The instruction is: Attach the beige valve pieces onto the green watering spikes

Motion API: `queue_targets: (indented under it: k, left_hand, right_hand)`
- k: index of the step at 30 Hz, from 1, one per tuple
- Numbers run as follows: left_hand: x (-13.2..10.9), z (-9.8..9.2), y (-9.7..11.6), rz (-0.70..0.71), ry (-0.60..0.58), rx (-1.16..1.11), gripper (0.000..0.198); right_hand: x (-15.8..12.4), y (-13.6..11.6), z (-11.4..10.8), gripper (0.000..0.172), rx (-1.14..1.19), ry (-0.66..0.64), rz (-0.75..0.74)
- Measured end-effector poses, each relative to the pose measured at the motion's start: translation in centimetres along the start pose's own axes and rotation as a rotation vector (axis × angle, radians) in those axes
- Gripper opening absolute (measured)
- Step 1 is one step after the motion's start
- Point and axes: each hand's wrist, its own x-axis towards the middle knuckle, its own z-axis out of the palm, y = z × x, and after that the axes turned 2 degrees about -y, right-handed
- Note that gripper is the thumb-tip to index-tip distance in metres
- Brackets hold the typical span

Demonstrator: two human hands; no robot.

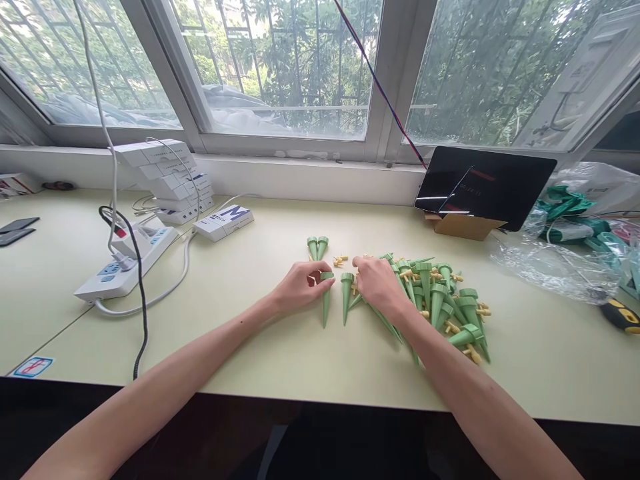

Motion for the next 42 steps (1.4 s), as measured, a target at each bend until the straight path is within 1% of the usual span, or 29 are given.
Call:
queue_targets:
  k: [10,19,28,32,36,39,42]
  left_hand:
    - [0.0,0.1,-0.1,0.024,0.004,0.005,0.021]
    - [0.0,0.1,-0.1,0.032,-0.021,0.004,0.021]
    - [-0.1,0.4,0.1,0.026,-0.045,0.002,0.022]
    - [-0.2,0.5,-0.1,0.034,-0.075,-0.019,0.024]
    - [-0.3,0.7,0.1,0.037,-0.101,-0.024,0.021]
    - [-0.4,0.8,0.3,0.037,-0.116,-0.028,0.020]
    - [-0.4,0.9,0.5,0.039,-0.132,-0.023,0.019]
  right_hand:
    - [0.0,-0.3,-0.4,0.023,-0.029,-0.037,0.023]
    - [0.6,-0.4,0.3,0.020,-0.045,-0.037,0.063]
    - [0.6,-0.5,0.6,0.022,-0.053,-0.021,0.035]
    - [0.6,-0.5,0.7,0.022,-0.040,0.017,0.015]
    - [0.5,-0.6,0.6,0.023,0.003,0.080,-0.011]
    - [0.4,-0.7,0.7,0.026,0.045,0.137,-0.021]
    - [0.4,-0.6,0.8,0.027,0.095,0.223,-0.030]
